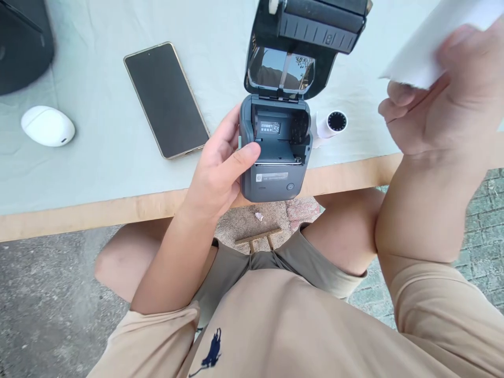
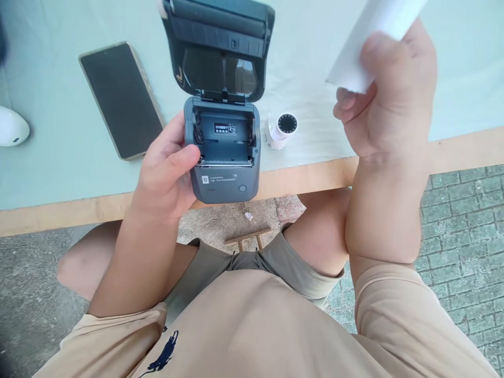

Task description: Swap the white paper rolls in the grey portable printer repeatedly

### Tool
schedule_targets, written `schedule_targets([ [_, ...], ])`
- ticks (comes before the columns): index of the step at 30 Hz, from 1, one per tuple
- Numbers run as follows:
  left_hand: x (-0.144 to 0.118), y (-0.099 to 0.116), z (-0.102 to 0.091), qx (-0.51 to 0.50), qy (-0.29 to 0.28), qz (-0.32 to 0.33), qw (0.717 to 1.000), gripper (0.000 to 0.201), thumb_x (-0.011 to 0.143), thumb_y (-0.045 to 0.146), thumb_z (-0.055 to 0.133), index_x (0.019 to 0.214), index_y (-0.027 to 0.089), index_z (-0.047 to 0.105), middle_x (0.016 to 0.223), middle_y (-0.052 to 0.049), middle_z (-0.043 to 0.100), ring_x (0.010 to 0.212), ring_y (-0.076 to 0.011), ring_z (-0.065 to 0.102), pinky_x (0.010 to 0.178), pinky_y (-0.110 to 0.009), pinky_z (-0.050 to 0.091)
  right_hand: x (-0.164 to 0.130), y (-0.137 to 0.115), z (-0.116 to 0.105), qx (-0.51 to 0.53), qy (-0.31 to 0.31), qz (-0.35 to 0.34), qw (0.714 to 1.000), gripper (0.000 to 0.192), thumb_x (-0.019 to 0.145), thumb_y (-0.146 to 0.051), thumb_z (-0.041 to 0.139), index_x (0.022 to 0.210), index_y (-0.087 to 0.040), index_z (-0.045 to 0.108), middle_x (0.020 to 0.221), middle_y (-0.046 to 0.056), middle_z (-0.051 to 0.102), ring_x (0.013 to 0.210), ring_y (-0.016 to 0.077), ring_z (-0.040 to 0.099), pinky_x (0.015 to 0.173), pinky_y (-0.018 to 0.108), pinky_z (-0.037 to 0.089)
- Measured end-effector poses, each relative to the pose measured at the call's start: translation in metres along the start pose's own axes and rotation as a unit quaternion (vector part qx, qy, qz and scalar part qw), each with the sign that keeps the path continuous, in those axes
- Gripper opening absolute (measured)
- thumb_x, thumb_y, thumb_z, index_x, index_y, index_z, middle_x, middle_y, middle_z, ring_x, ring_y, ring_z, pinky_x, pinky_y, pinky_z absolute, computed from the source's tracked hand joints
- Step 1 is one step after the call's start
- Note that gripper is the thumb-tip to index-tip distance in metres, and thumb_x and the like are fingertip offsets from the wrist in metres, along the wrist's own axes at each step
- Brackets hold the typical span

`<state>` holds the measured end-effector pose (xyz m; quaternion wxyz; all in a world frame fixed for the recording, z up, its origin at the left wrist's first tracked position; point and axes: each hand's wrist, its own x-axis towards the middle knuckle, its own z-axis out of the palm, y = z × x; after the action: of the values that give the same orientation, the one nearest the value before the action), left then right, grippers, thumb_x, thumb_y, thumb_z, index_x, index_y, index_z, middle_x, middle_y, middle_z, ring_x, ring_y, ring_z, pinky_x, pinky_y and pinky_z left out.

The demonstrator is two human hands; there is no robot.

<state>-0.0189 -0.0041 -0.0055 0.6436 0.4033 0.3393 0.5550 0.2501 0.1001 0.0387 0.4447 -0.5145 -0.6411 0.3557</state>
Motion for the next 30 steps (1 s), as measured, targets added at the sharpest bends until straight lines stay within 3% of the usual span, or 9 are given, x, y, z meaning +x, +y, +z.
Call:
schedule_targets([
  [3, 0.0, 0.0, -0.001, 0.009, -0.003, 0.0, 1.0, 0.051, 0.078, 0.041, 0.069, 0.124, 0.023, 0.058, 0.128, -0.008, 0.065, 0.14, -0.0306, 0.048, 0.121, -0.049, 0.041, -0.008, -0.006, 0.01, 0.01, -0.008, -0.029, 0.999, 0.034, 0.066, -0.042, 0.065, 0.095, -0.029, 0.054, 0.086, 0.002, 0.056, 0.057, 0.0114, 0.046, 0.043, 0.028, 0.032],
  [5, 0.0, 0.0, -0.001, 0.017, -0.003, -0.008, 1.0, 0.049, 0.079, 0.041, 0.068, 0.124, 0.023, 0.058, 0.133, -0.008, 0.063, 0.14, -0.0314, 0.049, 0.119, -0.048, 0.045, -0.011, -0.006, 0.011, -0.065, -0.029, -0.065, 0.995, 0.027, 0.068, -0.034, 0.066, 0.092, -0.028, 0.056, 0.088, 0.002, 0.057, 0.066, 0.0122, 0.051, 0.053, 0.028, 0.037],
  [8, 0.001, 0.0, -0.001, 0.022, -0.007, -0.006, 1.0, 0.051, 0.079, 0.043, 0.068, 0.124, 0.023, 0.057, 0.135, -0.008, 0.062, 0.142, -0.0334, 0.046, 0.116, -0.047, 0.047, -0.01, 0.002, 0.006, -0.21, 0.004, -0.104, 0.972, 0.029, 0.064, -0.021, 0.067, 0.091, -0.024, 0.059, 0.087, 0.002, 0.058, 0.076, 0.0119, 0.049, 0.065, 0.029, 0.036],
  [12, 0.001, -0.004, -0.002, 0.032, -0.009, 0.01, 0.999, 0.056, 0.08, 0.05, 0.067, 0.127, 0.024, 0.055, 0.132, -0.008, 0.063, 0.143, -0.0344, 0.045, 0.113, -0.046, 0.049, -0.01, 0.005, 0.003, -0.305, -0.012, -0.057, 0.951, 0.048, 0.065, -0.014, 0.067, 0.11, -0.021, 0.057, 0.094, 0.001, 0.06, 0.086, 0.0124, 0.054, 0.078, 0.031, 0.041],
  [16, 0.001, -0.005, -0.002, 0.031, -0.017, 0.011, 0.999, 0.057, 0.081, 0.053, 0.067, 0.128, 0.024, 0.054, 0.132, -0.007, 0.063, 0.143, -0.0346, 0.044, 0.112, -0.046, 0.05, -0.018, -0.012, 0.006, -0.29, -0.05, -0.051, 0.954, 0.064, 0.071, -0.013, 0.067, 0.129, -0.021, 0.043, 0.117, 0.003, 0.064, 0.117, 0.0146, 0.059, 0.098, 0.034, 0.044],
  [18, 0.002, -0.005, -0.003, 0.021, -0.023, 0.014, 0.999, 0.056, 0.081, 0.051, 0.068, 0.128, 0.024, 0.053, 0.133, -0.006, 0.063, 0.144, -0.0347, 0.042, 0.112, -0.047, 0.05, -0.02, -0.016, 0.007, -0.28, -0.054, -0.055, 0.957, 0.065, 0.072, -0.014, 0.068, 0.132, -0.023, 0.042, 0.12, 0.002, 0.064, 0.121, 0.0147, 0.058, 0.097, 0.033, 0.044],
  [25, 0.005, -0.008, -0.006, 0.0, -0.025, 0.02, 1.0, 0.057, 0.076, 0.047, 0.073, 0.124, 0.022, 0.056, 0.127, -0.005, 0.066, 0.135, -0.035, 0.051, 0.102, -0.044, 0.057, -0.013, 0.001, 0.012, -0.263, -0.064, -0.093, 0.958, 0.041, 0.076, -0.014, 0.06, 0.117, -0.02, 0.058, 0.098, 0.002, 0.063, 0.091, 0.0104, 0.059, 0.08, 0.026, 0.044],
  [28, 0.004, -0.007, -0.005, 0.007, -0.022, 0.021, 1.0, 0.054, 0.079, 0.047, 0.07, 0.125, 0.023, 0.057, 0.127, -0.006, 0.065, 0.134, -0.0343, 0.053, 0.099, -0.042, 0.059, -0.016, -0.007, 0.013, -0.26, -0.059, -0.103, 0.958, 0.049, 0.075, -0.013, 0.06, 0.123, -0.018, 0.054, 0.113, 0.005, 0.062, 0.102, 0.0129, 0.059, 0.081, 0.026, 0.043],
  [30, 0.003, -0.007, -0.004, 0.01, -0.018, 0.016, 1.0, 0.054, 0.08, 0.047, 0.069, 0.126, 0.023, 0.056, 0.129, -0.006, 0.065, 0.137, -0.034, 0.05, 0.102, -0.043, 0.057, -0.023, -0.019, 0.012, -0.248, -0.016, -0.131, 0.96, 0.05, 0.075, -0.015, 0.059, 0.124, -0.015, 0.054, 0.124, 0.008, 0.058, 0.109, 0.0163, 0.057, 0.081, 0.028, 0.042],
])
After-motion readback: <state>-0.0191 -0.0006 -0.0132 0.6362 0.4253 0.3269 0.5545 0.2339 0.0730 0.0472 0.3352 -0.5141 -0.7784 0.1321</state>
